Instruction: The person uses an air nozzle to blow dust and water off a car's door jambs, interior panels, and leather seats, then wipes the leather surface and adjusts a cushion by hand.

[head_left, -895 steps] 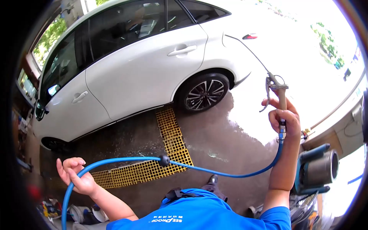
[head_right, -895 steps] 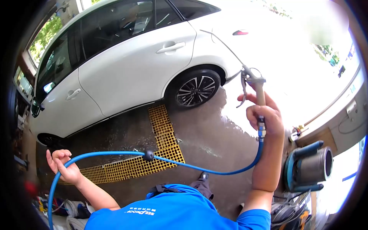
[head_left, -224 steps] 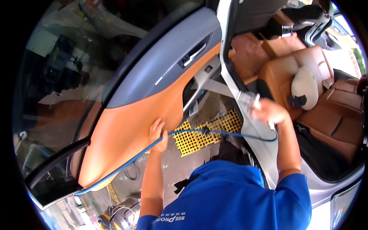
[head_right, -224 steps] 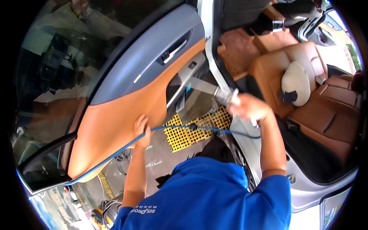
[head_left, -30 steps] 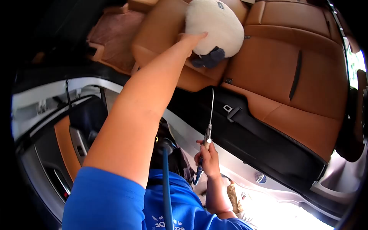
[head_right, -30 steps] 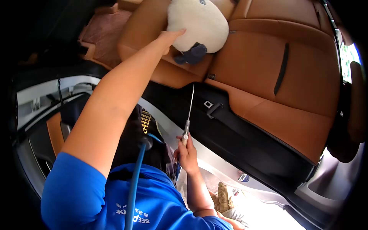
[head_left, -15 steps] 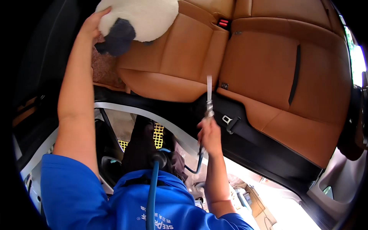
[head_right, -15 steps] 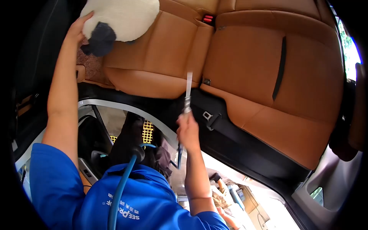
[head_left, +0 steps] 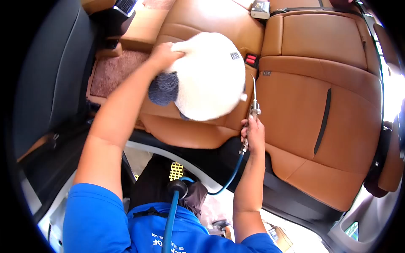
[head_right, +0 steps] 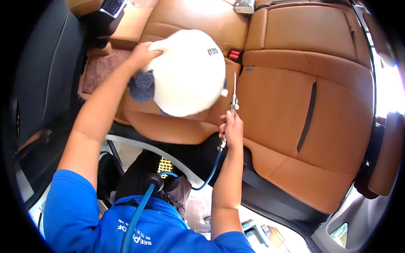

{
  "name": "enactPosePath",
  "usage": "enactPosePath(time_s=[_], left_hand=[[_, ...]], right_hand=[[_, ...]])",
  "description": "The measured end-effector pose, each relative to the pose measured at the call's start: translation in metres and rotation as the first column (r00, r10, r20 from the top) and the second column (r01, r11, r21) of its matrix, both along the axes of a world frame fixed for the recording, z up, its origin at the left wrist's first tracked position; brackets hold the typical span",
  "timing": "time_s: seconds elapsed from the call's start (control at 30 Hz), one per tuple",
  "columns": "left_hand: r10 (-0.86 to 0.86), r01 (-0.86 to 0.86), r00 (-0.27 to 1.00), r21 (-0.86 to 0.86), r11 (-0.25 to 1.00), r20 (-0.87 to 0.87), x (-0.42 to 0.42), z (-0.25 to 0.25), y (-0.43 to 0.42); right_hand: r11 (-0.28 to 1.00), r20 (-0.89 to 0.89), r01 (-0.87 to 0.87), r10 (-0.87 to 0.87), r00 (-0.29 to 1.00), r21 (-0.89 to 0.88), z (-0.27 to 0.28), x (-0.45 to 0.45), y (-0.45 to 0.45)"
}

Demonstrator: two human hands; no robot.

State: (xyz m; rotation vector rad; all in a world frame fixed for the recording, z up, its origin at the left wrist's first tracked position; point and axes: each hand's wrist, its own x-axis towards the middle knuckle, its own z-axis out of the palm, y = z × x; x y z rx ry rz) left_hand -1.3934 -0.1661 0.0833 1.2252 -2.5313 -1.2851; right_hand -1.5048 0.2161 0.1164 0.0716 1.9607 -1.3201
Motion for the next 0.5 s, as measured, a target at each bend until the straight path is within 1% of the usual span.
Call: enactPosePath(time_s=[0.03,0.1,0.13,0.17,0.23,0.27,0.3,0.33,0.37,0.4,0.43,0.47,0.5], left_hand=[[0.034,-0.03,0.999,-0.2,0.979,0.015,-0.022,-0.007,0.009],[0.092,-0.115,0.992,-0.327,0.938,-0.086,-0.063,-0.035,0.021],[0.074,-0.086,0.996,-0.407,0.909,-0.044,-0.083,-0.028,0.032],[0.032,-0.07,0.995,-0.428,0.901,-0.096,-0.104,-0.015,0.042],[-0.082,0.025,0.99,-0.437,0.899,-0.112,-0.147,-0.012,0.048],[-0.103,0.042,0.988,-0.447,0.894,-0.114,-0.172,-0.012,0.049],[-0.194,0.148,0.98,-0.483,0.863,-0.046,-0.197,-0.016,0.051],[-0.283,0.256,0.959,-0.508,0.822,0.025,-0.221,-0.021,0.053],[-0.307,0.278,0.951,-0.516,0.811,0.029,-0.248,-0.025,0.05],[-0.354,0.399,0.917,-0.48,0.781,0.186,-0.274,-0.023,0.047],[-0.393,0.511,0.855,-0.424,0.748,0.338,-0.298,-0.026,0.044],[-0.396,0.48,0.873,-0.357,0.802,0.286,-0.322,-0.032,0.041],[-0.41,0.494,0.866,-0.361,0.791,0.287,-0.346,-0.039,0.037]], right_hand=[[0.999,-0.012,-0.005,0.005,1.0,-0.047,0.006,-0.003,0.0],[1.0,-0.038,0.027,-0.027,0.999,0.004,0.034,-0.015,0.003],[0.998,-0.071,0.056,-0.056,0.996,-0.001,0.044,-0.023,0.006],[0.996,-0.103,0.09,-0.09,0.991,-0.006,0.052,-0.031,0.01],[0.997,-0.107,0.058,-0.064,0.992,-0.059,0.067,-0.047,0.016],[0.994,-0.085,0.072,-0.079,0.993,-0.083,0.069,-0.055,0.018],[0.991,-0.082,0.095,-0.103,0.991,-0.092,0.061,-0.062,0.022],[0.993,-0.109,0.1,-0.107,0.988,-0.066,0.051,-0.068,0.027],[0.994,-0.138,0.103,-0.108,0.985,-0.044,0.042,-0.074,0.03],[0.992,-0.122,0.123,-0.121,0.985,0.01,0.041,-0.079,0.031],[0.99,-0.119,0.144,-0.142,0.983,0.007,0.041,-0.082,0.033],[0.991,-0.094,0.134,-0.134,0.986,-0.002,0.039,-0.085,0.033],[0.992,-0.069,0.123,-0.123,0.99,-0.01,0.037,-0.087,0.034]])
